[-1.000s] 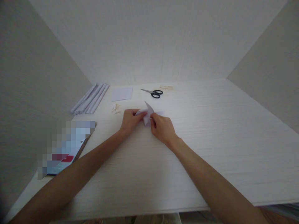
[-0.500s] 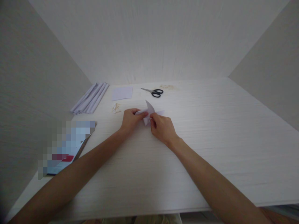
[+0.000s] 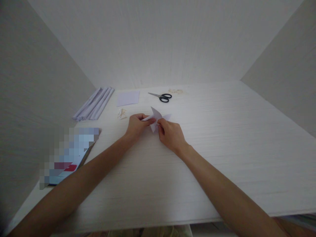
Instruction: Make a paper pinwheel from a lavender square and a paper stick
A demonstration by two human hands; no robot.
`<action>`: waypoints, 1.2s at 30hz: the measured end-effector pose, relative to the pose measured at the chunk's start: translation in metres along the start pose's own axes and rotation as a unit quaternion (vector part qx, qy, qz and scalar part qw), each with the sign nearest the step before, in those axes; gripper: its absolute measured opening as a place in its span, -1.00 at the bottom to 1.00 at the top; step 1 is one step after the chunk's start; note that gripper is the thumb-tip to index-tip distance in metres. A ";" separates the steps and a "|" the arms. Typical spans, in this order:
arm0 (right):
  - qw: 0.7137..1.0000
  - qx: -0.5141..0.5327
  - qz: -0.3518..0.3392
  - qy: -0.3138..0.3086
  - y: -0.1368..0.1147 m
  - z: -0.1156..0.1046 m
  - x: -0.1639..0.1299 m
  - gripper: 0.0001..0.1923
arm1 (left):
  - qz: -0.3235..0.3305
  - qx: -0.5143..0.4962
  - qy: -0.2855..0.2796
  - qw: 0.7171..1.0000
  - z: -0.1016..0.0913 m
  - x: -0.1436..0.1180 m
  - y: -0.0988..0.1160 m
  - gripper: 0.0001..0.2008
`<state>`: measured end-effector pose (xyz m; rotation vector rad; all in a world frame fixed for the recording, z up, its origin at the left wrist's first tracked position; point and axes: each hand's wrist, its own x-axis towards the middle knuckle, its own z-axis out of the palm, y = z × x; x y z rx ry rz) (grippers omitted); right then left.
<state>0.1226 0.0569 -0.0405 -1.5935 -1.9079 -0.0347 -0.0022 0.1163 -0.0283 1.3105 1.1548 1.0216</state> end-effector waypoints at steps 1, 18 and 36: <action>1.000 -0.002 0.000 0.002 0.000 0.000 0.000 -0.86 | 0.000 -0.002 -0.003 1.000 0.000 0.000 0.000 -0.76; 1.000 0.005 0.020 0.017 0.003 0.002 -0.001 -0.84 | -0.007 -0.045 -0.049 0.998 0.002 -0.001 -0.003 -0.82; 0.999 -0.020 0.031 0.010 0.000 0.001 0.000 -0.84 | 0.024 -0.003 -0.042 0.999 0.000 -0.003 -0.004 -0.84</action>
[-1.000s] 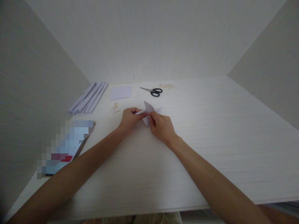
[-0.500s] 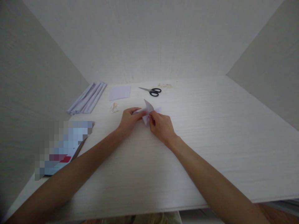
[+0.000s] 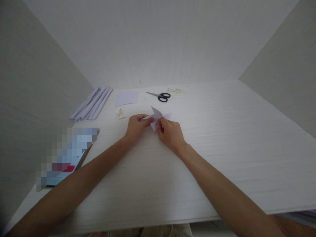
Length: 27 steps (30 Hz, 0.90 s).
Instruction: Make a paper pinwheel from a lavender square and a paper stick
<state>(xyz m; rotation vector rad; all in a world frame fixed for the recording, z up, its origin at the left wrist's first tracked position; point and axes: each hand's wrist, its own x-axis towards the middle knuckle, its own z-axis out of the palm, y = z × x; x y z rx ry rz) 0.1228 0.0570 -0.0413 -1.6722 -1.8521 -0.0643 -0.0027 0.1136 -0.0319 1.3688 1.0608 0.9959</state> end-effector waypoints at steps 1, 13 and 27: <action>1.000 -0.003 0.003 0.000 0.000 0.000 0.000 -0.84 | 0.001 0.005 0.000 1.000 0.000 0.000 0.000 -0.83; 0.999 -0.027 0.026 0.002 -0.002 0.001 0.001 -0.81 | 0.027 0.045 0.007 0.999 0.003 -0.003 0.000 -0.85; 1.000 -0.001 0.009 -0.006 0.002 -0.001 0.003 -0.79 | 0.047 -0.024 -0.062 0.997 -0.002 0.003 -0.004 -0.85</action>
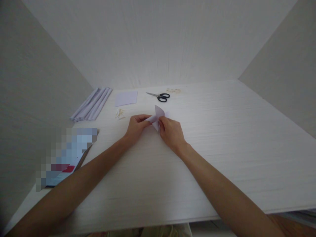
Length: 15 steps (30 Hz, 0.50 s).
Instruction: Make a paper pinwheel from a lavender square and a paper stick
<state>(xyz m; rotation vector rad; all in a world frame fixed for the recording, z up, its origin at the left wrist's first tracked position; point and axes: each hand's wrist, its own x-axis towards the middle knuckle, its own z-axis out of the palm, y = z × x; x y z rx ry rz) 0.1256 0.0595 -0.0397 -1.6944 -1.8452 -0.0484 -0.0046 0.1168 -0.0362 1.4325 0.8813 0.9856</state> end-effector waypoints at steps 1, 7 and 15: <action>1.000 0.003 0.002 0.003 0.000 0.000 0.000 -0.79 | 0.004 -0.023 -0.019 1.000 -0.001 0.001 -0.001 -0.83; 0.997 0.068 0.013 0.037 0.003 0.000 0.000 -0.82 | 0.017 -0.070 -0.097 0.993 -0.010 0.005 -0.003 -0.71; 0.984 0.142 0.054 0.087 0.004 -0.002 -0.001 -0.86 | -0.029 -0.194 -0.211 0.958 -0.017 0.002 0.001 -0.53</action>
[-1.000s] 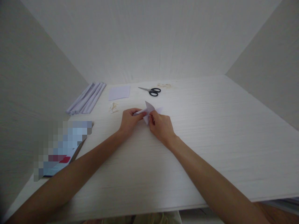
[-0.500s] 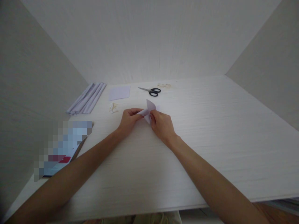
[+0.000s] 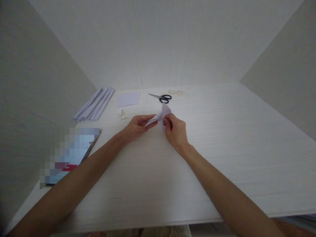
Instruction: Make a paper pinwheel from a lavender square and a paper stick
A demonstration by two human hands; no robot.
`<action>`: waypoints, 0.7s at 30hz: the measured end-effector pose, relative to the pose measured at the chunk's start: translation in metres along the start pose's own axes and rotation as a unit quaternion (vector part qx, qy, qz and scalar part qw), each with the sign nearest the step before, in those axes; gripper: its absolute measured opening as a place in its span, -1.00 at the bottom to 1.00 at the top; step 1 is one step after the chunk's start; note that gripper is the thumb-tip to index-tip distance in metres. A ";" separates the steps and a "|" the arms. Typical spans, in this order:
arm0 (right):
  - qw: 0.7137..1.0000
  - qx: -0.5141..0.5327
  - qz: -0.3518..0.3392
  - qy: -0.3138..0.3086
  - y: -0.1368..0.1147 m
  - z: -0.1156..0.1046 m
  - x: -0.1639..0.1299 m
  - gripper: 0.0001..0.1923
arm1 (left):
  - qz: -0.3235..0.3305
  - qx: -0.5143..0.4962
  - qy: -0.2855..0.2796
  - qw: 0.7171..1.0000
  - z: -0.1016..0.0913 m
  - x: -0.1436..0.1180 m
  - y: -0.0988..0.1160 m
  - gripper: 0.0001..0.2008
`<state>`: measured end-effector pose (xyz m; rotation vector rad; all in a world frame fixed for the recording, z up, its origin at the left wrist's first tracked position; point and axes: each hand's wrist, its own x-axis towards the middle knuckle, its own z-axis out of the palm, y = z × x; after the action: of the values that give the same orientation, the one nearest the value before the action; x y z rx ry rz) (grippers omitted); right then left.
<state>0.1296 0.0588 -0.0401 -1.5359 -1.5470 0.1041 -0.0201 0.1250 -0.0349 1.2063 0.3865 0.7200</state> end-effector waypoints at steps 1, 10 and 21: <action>1.000 0.006 0.002 0.001 0.000 0.000 0.000 -0.86 | 0.004 0.006 -0.006 1.000 0.000 0.000 -0.001 -0.52; 0.999 -0.006 -0.036 -0.040 -0.002 0.000 0.001 -0.88 | 0.058 0.180 0.070 0.979 0.002 0.003 -0.001 -0.80; 0.994 -0.010 -0.087 -0.070 -0.002 -0.001 -0.001 -0.89 | 0.132 0.412 0.064 0.899 0.003 0.001 -0.001 -0.84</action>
<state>0.1287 0.0571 -0.0387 -1.4273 -1.7904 0.0982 -0.0178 0.1236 -0.0345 2.0477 0.6856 0.9080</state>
